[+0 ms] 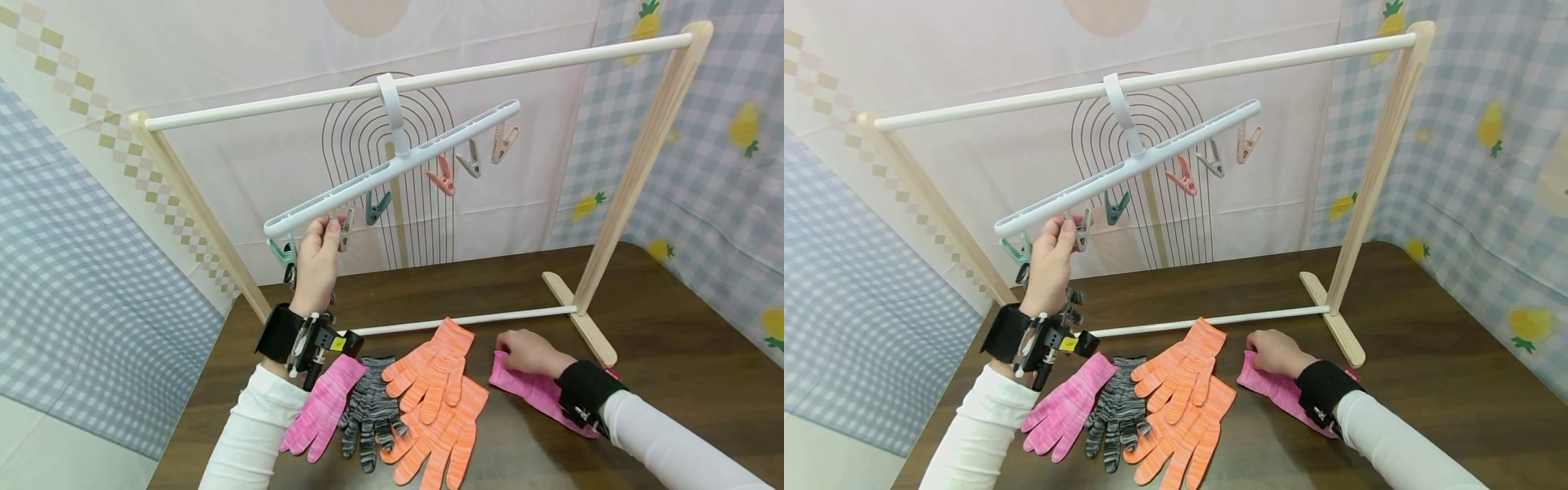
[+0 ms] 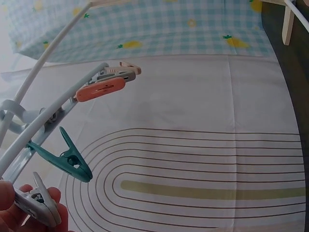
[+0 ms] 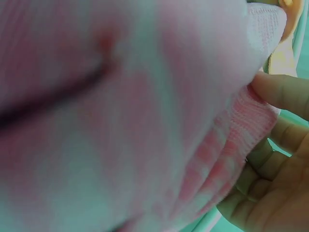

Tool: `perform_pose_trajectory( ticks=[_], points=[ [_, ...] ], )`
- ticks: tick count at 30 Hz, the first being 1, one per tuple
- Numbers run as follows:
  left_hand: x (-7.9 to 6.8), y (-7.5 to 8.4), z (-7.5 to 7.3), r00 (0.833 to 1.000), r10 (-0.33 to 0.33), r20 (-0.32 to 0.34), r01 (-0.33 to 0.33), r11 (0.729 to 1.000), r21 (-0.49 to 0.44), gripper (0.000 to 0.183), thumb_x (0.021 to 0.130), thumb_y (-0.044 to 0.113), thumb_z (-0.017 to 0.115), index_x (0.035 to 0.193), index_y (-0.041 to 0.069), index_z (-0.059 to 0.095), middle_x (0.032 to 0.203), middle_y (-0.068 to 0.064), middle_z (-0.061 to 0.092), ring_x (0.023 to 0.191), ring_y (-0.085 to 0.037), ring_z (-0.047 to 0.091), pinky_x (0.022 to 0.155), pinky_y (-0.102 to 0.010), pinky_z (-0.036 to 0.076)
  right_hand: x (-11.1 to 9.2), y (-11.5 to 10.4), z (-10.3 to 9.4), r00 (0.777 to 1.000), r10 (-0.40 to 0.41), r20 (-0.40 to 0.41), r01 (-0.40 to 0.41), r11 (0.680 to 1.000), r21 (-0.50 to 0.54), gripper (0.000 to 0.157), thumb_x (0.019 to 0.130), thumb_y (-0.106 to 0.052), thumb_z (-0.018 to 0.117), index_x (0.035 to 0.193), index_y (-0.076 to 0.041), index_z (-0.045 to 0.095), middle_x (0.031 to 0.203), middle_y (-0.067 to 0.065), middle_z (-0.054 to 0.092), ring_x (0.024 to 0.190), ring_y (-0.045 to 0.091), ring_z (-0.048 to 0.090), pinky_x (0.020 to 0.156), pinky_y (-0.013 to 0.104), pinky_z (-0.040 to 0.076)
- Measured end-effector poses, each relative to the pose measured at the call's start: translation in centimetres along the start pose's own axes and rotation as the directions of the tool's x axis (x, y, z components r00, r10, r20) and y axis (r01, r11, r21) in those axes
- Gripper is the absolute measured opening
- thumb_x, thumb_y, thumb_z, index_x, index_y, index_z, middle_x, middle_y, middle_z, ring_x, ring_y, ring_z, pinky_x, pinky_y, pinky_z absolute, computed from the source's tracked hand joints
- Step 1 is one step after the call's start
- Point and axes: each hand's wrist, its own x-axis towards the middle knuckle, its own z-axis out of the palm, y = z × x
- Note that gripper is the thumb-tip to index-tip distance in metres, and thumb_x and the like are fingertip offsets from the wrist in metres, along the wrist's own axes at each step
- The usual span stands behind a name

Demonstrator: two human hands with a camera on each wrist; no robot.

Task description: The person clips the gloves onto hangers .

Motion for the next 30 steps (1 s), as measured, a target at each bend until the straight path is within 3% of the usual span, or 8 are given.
perform_pose_trajectory(
  ticks=[6, 11, 20, 25, 30],
  points=[
    [0.1, 0.1, 0.3, 1.0, -0.004, -0.015, 0.004, 1.0, -0.023, 0.036, 0.096, 0.016, 0.034, 0.125, -0.005, 0.038, 0.124, -0.017, 0.045, 0.113, -0.014, 0.041, 0.097, -0.029, 0.031, -0.2, 0.4, -0.2, 0.999, -0.029, -0.018, 0.029, 0.999, 0.025, 0.013, 0.071, -0.006, 0.061, 0.062, -0.013, 0.053, 0.056, -0.004, 0.041, 0.054, 0.01, 0.037, 0.049, 0.022, 0.029],
    [0.2, 0.1, 0.5, 1.0, 0.003, -0.023, -0.004, 0.999, -0.05, 0.037, 0.096, 0.014, 0.033, 0.127, -0.005, 0.036, 0.127, -0.019, 0.043, 0.121, -0.018, 0.038, 0.103, -0.034, 0.028, -0.2, 0.5, -0.9, 0.997, -0.066, -0.037, 0.069, 0.996, 0.064, 0.014, 0.073, -0.007, 0.06, 0.062, -0.013, 0.053, 0.057, -0.006, 0.039, 0.054, 0.009, 0.037, 0.05, 0.021, 0.029],
    [0.4, 0.3, 0.7, 0.999, 0.037, -0.005, -0.037, 0.999, -0.002, 0.033, 0.098, 0.017, 0.026, 0.116, -0.007, 0.038, 0.122, -0.018, 0.046, 0.114, -0.013, 0.04, 0.093, -0.028, 0.03, -0.2, -0.5, -2.4, 0.99, -0.122, -0.074, 0.13, 0.985, 0.116, 0.018, 0.078, -0.009, 0.061, 0.063, -0.013, 0.051, 0.056, -0.007, 0.032, 0.053, 0.006, 0.033, 0.051, 0.02, 0.027],
    [0.5, 0.6, 0.8, 0.999, 0.033, -0.01, -0.034, 0.998, -0.045, 0.034, 0.098, 0.018, 0.024, 0.113, -0.009, 0.037, 0.118, -0.023, 0.051, 0.115, -0.017, 0.044, 0.09, -0.026, 0.031, -0.4, -1.3, -3.2, 0.987, -0.131, -0.088, 0.142, 0.98, 0.139, 0.014, 0.078, -0.009, 0.06, 0.066, -0.012, 0.054, 0.058, -0.007, 0.04, 0.053, 0.005, 0.035, 0.05, 0.019, 0.03],
    [0.4, 0.7, 0.8, 1.0, 0.008, -0.002, -0.008, 0.998, -0.07, 0.032, 0.098, 0.017, 0.027, 0.116, -0.006, 0.038, 0.124, -0.017, 0.049, 0.118, -0.016, 0.043, 0.092, -0.026, 0.031, -0.6, -2.3, -4.2, 0.989, -0.118, -0.092, 0.136, 0.966, 0.222, 0.014, 0.081, -0.01, 0.058, 0.067, -0.012, 0.054, 0.058, -0.007, 0.039, 0.051, 0.004, 0.035, 0.049, 0.019, 0.03]
  ],
)
